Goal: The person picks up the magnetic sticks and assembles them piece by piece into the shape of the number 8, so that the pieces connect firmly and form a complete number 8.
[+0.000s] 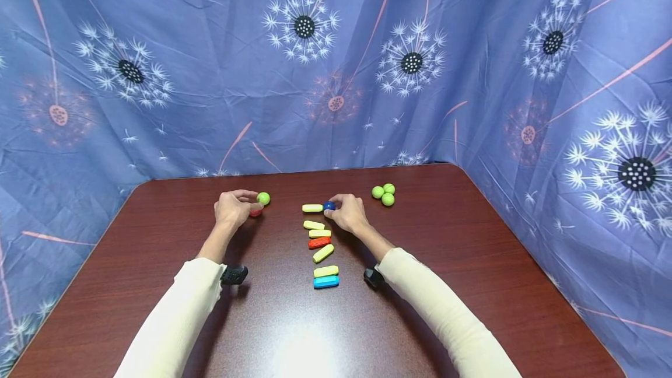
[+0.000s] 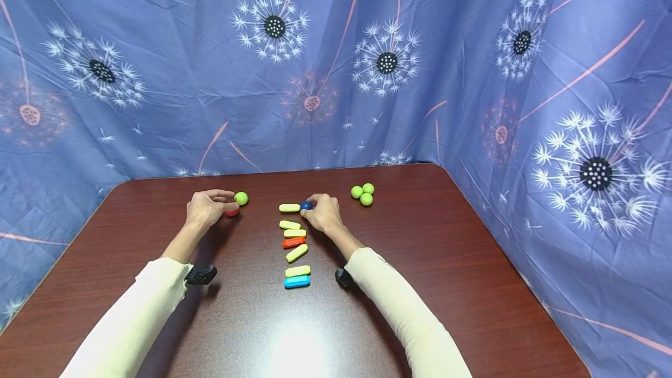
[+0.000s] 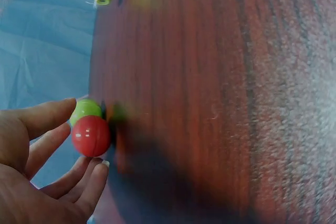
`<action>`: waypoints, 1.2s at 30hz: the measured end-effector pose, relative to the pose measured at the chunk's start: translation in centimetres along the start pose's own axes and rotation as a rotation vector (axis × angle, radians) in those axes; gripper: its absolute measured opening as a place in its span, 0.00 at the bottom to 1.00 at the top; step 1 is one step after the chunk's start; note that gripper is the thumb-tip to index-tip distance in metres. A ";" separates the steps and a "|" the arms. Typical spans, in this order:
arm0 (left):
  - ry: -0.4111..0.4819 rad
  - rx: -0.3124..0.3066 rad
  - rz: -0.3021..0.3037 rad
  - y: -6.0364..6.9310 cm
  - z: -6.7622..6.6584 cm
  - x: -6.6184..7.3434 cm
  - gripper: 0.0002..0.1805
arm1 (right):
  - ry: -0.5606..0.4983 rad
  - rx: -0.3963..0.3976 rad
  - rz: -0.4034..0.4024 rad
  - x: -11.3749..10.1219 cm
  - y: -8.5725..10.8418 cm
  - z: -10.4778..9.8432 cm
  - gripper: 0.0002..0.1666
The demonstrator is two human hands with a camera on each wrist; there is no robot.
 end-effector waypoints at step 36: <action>0.019 -0.151 0.067 1.0 5.6 2.2 0.17 | -0.007 0.010 -0.029 0.0 -0.1 0.0 0.17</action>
Point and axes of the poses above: each hand's wrist, its own y-axis away from the middle knuckle, its own z-axis out of the palm, x = y × z, the point moved 10 cm from there along -y, towards the middle knuckle, and after that the axes turned 3 degrees about x, right-handed, at the moved point
